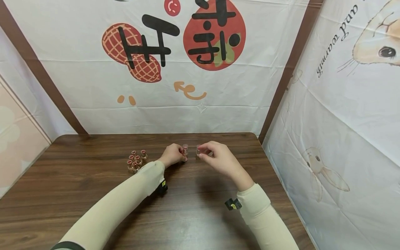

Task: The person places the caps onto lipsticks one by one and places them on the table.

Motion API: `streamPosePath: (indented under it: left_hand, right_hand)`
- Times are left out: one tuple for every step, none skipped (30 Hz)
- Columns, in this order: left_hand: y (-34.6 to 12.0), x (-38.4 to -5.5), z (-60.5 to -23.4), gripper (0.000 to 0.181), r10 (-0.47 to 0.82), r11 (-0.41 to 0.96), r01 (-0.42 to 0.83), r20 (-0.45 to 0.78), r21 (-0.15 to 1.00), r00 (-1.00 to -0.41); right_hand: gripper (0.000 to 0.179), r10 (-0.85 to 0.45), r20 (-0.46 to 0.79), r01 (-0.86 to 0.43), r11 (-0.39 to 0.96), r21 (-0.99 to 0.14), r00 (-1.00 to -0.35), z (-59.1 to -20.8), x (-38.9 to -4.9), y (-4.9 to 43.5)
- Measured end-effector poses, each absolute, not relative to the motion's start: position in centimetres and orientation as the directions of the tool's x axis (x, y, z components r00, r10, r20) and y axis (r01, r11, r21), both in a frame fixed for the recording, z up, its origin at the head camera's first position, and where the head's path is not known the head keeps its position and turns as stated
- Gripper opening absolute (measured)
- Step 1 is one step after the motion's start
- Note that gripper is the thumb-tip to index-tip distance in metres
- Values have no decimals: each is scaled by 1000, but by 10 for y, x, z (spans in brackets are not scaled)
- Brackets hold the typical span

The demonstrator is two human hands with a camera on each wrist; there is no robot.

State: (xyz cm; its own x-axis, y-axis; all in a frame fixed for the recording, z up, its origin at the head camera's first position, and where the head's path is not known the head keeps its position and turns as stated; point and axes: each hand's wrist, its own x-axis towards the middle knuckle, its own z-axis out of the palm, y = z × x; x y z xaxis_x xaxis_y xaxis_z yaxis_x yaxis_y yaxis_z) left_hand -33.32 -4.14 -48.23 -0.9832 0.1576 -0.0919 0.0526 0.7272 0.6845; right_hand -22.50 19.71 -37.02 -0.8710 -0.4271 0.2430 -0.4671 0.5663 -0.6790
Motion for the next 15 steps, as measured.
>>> streamPosePath:
  left_hand:
    - [-41, -333, -483, 43, 154, 730, 49, -95, 681, -984]
    - [-41, -334, -483, 44, 154, 733, 49, -95, 678, -983]
    - [-41, -334, -482, 44, 153, 737, 48, -97, 674, -983]
    - [-41, -333, -482, 44, 154, 741, 47, -101, 670, -983]
    - [-41, -333, -481, 45, 156, 743, 44, -109, 668, -982]
    - [-42, -332, -480, 45, 162, 748, 47, -114, 662, -980]
    - [-42, -330, -478, 45, 170, 754, 51, -119, 655, -978]
    - [-42, -328, -476, 42, 179, 761, 59, -122, 646, -976]
    - [-43, -325, -473, 38, 185, 769, 65, -124, 636, -975]
    - [-44, -322, -469, 33, 189, 778, 73, -122, 624, -974]
    - [-45, -319, -466, 26, 191, 789, 84, -113, 609, -975]
    - [-47, -315, -461, 23, 193, 797, 96, -101, 597, -976]
    - [-48, -311, -457, 28, 192, 802, 105, -87, 589, -977]
    - [-50, -308, -453, 38, 189, 804, 112, -73, 584, -979]
    - [-53, -305, -449, 47, 189, 802, 120, -58, 585, -980]
  right_hand:
    - [24, -430, 245, -470, 565, -678, -869, -370, -225, 197]
    - [24, -432, 245, -472, 565, -677, -868, -370, -225, 196]
    - [24, -435, 246, -475, 564, -676, -866, -370, -225, 196]
    - [24, -436, 243, -473, 562, -678, -866, -370, -225, 195]
    - [24, -436, 241, -472, 564, -678, -867, -370, -225, 195]
    - [24, -436, 239, -471, 564, -678, -867, -370, -225, 194]
    - [24, -437, 238, -470, 566, -677, -868, -370, -224, 194]
    - [24, -437, 236, -469, 567, -677, -868, -370, -224, 194]
    - [24, -438, 236, -470, 567, -676, -868, -371, -224, 193]
    - [24, -436, 235, -468, 567, -678, -869, -371, -224, 193]
    - [23, -436, 237, -470, 568, -676, -868, -371, -223, 193]
    - [23, -439, 239, -473, 566, -676, -866, -372, -223, 193]
    - [23, -440, 238, -473, 566, -675, -866, -372, -223, 193]
    - [23, -442, 239, -475, 567, -673, -865, -372, -223, 193]
    - [23, -444, 243, -480, 567, -669, -862, -372, -223, 193]
